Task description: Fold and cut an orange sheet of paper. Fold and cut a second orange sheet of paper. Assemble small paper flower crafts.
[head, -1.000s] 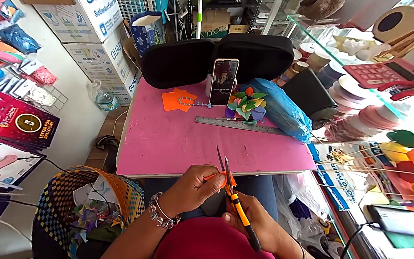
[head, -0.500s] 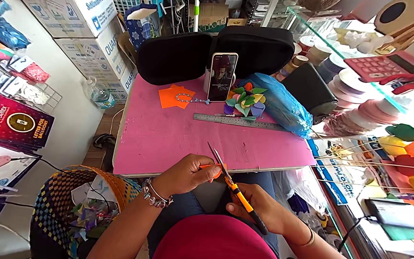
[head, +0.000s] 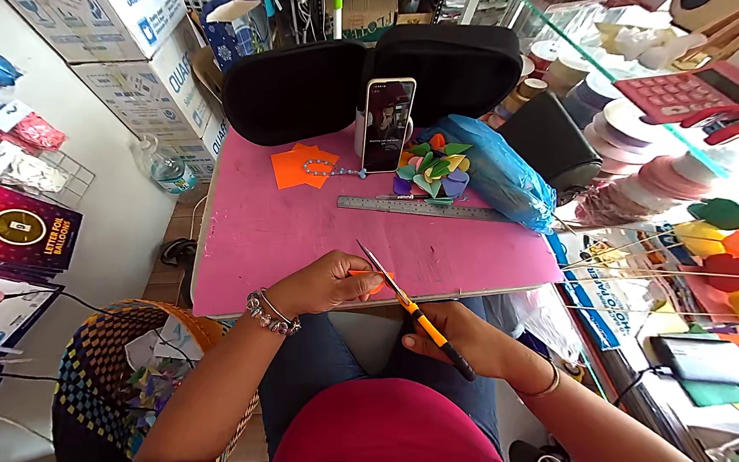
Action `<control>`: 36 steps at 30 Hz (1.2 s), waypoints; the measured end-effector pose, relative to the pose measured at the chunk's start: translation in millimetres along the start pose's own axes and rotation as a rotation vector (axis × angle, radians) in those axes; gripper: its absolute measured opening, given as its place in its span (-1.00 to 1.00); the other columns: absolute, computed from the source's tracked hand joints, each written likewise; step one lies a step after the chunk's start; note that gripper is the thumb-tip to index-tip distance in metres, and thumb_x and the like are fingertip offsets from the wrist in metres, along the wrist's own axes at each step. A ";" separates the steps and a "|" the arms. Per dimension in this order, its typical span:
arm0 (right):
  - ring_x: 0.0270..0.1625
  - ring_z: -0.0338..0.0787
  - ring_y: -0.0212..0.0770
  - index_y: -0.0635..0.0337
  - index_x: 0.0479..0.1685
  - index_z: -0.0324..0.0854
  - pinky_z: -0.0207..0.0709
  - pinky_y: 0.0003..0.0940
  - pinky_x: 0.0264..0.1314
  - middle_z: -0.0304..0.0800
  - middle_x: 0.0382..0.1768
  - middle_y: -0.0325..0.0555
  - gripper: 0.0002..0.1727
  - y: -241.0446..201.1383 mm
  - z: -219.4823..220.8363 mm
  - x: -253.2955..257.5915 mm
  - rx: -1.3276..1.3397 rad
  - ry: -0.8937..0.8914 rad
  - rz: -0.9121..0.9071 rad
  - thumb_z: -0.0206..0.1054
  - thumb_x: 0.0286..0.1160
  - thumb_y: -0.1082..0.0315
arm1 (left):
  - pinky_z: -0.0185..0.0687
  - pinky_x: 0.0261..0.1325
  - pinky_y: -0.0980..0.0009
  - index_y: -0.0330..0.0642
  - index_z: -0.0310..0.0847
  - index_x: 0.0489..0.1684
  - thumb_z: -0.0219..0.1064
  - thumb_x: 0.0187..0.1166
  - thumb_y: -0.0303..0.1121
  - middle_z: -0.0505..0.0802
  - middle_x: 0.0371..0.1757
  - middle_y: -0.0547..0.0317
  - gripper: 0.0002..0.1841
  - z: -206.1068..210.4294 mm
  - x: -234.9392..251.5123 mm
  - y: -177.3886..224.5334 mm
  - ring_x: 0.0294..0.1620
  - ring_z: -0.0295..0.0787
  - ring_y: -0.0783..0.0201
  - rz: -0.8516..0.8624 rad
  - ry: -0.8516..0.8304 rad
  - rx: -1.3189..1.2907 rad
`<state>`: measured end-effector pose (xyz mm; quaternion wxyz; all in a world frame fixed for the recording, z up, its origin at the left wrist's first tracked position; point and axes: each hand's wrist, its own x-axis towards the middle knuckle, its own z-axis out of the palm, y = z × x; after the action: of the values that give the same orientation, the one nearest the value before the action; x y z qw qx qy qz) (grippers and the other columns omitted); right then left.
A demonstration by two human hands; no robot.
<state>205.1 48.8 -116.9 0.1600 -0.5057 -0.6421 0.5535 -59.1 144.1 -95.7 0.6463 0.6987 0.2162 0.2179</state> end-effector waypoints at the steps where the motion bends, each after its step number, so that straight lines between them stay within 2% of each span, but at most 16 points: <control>1: -0.67 0.39 -0.61 -0.06 -0.50 0.53 0.25 -0.63 -0.58 0.40 -0.71 -0.54 -0.55 -0.6 -1.7 1.0 -0.010 -0.003 0.014 0.47 0.40 -0.20 | 0.29 -0.51 0.81 -0.03 0.68 -0.47 0.20 0.72 -0.35 0.64 -0.58 0.66 -0.73 -0.9 1.2 -0.4 -0.59 0.43 0.80 -0.012 -0.003 -0.012; 5: -0.65 0.41 -0.61 -0.04 -0.48 0.52 0.26 -0.64 -0.55 0.41 -0.69 -0.53 -0.55 -0.6 -4.9 3.7 -0.016 -0.019 0.023 0.47 0.41 -0.18 | 0.26 -0.53 0.81 -0.02 0.68 -0.48 0.20 0.71 -0.37 0.63 -0.59 0.66 -0.73 -1.5 4.0 -2.5 -0.60 0.41 0.80 -0.020 -0.002 -0.055; 9: -0.60 0.47 -0.64 -0.05 -0.35 0.52 0.33 -0.69 -0.51 0.47 -0.63 -0.56 -0.54 0.6 4.8 4.0 0.096 -0.029 -0.033 0.45 0.40 -0.23 | 0.24 -0.53 0.81 -0.01 0.67 -0.46 0.21 0.71 -0.35 0.62 -0.58 0.66 -0.74 4.0 6.1 -6.8 -0.60 0.40 0.79 0.041 0.018 -0.120; 12: -0.60 0.47 -0.65 -0.04 -0.33 0.53 0.34 -0.70 -0.51 0.47 -0.63 -0.57 -0.54 1.8 8.4 3.2 0.119 -0.035 -0.058 0.44 0.40 -0.24 | 0.26 -0.51 0.81 -0.03 0.68 -0.46 0.20 0.71 -0.36 0.63 -0.58 0.67 -0.74 5.4 4.9 -3.6 -0.59 0.42 0.80 0.033 0.022 -0.084; 16: -0.61 0.45 -0.66 -0.07 -0.34 0.53 0.31 -0.70 -0.52 0.45 -0.64 -0.59 -0.54 0.5 9.1 0.5 0.109 -0.038 -0.055 0.43 0.40 -0.26 | 0.32 -0.47 0.82 -0.06 0.70 -0.44 0.20 0.71 -0.38 0.64 -0.57 0.67 -0.75 5.1 2.4 2.9 -0.56 0.45 0.82 -0.006 0.007 -0.010; 21: -0.64 0.39 -0.66 -0.07 -0.40 0.54 0.25 -0.69 -0.56 0.41 -0.68 -0.59 -0.54 -1.5 6.9 1.3 0.056 -0.002 -0.031 0.44 0.39 -0.26 | 0.23 -0.54 0.81 -0.03 0.67 -0.50 0.19 0.72 -0.36 0.59 -0.62 0.66 -0.71 1.2 4.4 3.2 -0.62 0.38 0.80 -0.012 -0.019 -0.005; 31: -0.65 0.41 -0.60 -0.04 -0.43 0.54 0.26 -0.63 -0.56 0.42 -0.68 -0.53 -0.53 -2.4 -11.8 8.3 -0.040 -0.065 0.038 0.46 0.40 -0.23 | 0.26 -0.56 0.82 -0.05 0.74 -0.44 0.21 0.69 -0.41 0.65 -0.61 0.65 -0.75 -12.6 11.8 1.8 -0.63 0.42 0.80 -0.101 -0.093 -0.044; 36: -0.65 0.40 -0.55 -0.04 -0.46 0.52 0.25 -0.57 -0.55 0.40 -0.69 -0.50 -0.49 -2.4 -20.2 14.1 -0.105 -0.077 0.071 0.44 0.39 -0.28 | 0.20 -0.63 0.80 -0.05 0.72 -0.48 0.20 0.70 -0.41 0.61 -0.67 0.60 -0.72 -18.2 16.6 -1.9 -0.70 0.36 0.76 -0.165 -0.107 -0.085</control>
<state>213.3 71.8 -113.0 0.0887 -0.5143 -0.6574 0.5436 -56.3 168.6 -95.9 0.7016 0.6612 0.2287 0.1355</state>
